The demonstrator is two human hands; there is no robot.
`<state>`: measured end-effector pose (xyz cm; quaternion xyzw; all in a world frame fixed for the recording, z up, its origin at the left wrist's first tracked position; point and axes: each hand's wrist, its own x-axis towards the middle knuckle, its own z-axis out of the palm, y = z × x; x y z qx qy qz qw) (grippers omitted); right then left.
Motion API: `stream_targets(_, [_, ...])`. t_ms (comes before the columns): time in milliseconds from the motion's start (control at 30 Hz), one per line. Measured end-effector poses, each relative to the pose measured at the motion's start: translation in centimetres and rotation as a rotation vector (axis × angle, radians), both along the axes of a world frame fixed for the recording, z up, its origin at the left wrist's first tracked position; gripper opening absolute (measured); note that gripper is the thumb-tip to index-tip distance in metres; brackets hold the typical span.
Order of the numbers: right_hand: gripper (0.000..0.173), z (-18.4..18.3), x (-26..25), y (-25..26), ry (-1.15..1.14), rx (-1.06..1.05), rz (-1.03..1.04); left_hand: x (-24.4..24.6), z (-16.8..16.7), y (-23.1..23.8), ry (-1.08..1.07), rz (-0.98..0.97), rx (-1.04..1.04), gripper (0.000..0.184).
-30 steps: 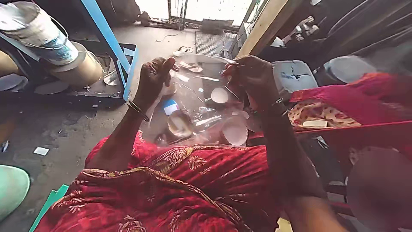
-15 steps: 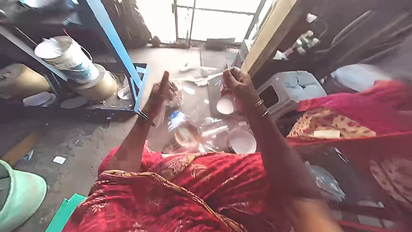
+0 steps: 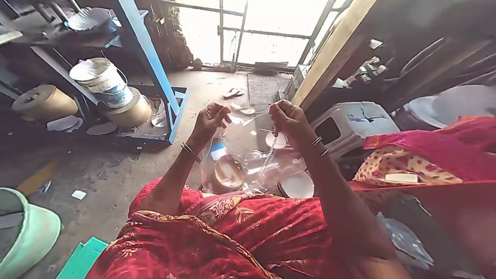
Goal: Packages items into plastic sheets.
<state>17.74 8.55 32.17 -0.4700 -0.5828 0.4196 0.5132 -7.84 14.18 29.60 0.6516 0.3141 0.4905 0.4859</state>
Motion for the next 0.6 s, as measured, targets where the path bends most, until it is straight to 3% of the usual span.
stream_targets(233, [0.033,0.4,-0.4,-0.8,-0.08,-0.017,0.125,1.0,-0.8,-0.5,0.055,0.135,0.195,0.028])
stream_targets(367, [0.041,0.7,-1.1,-1.1,-0.116,-0.014,0.162,1.8,-0.3,-1.4,0.005,0.204,0.066,0.042])
stream_targets(500, [0.016,1.1,-2.1,-2.1,-0.247,0.139,0.102,1.3,0.1,-1.7,-0.076,0.054,0.006,0.05])
stream_targets(600, [0.011,0.5,-1.4,-1.5,-0.271,0.228,0.008,-0.4,0.2,-1.2,0.02,-0.061,-0.041,0.076])
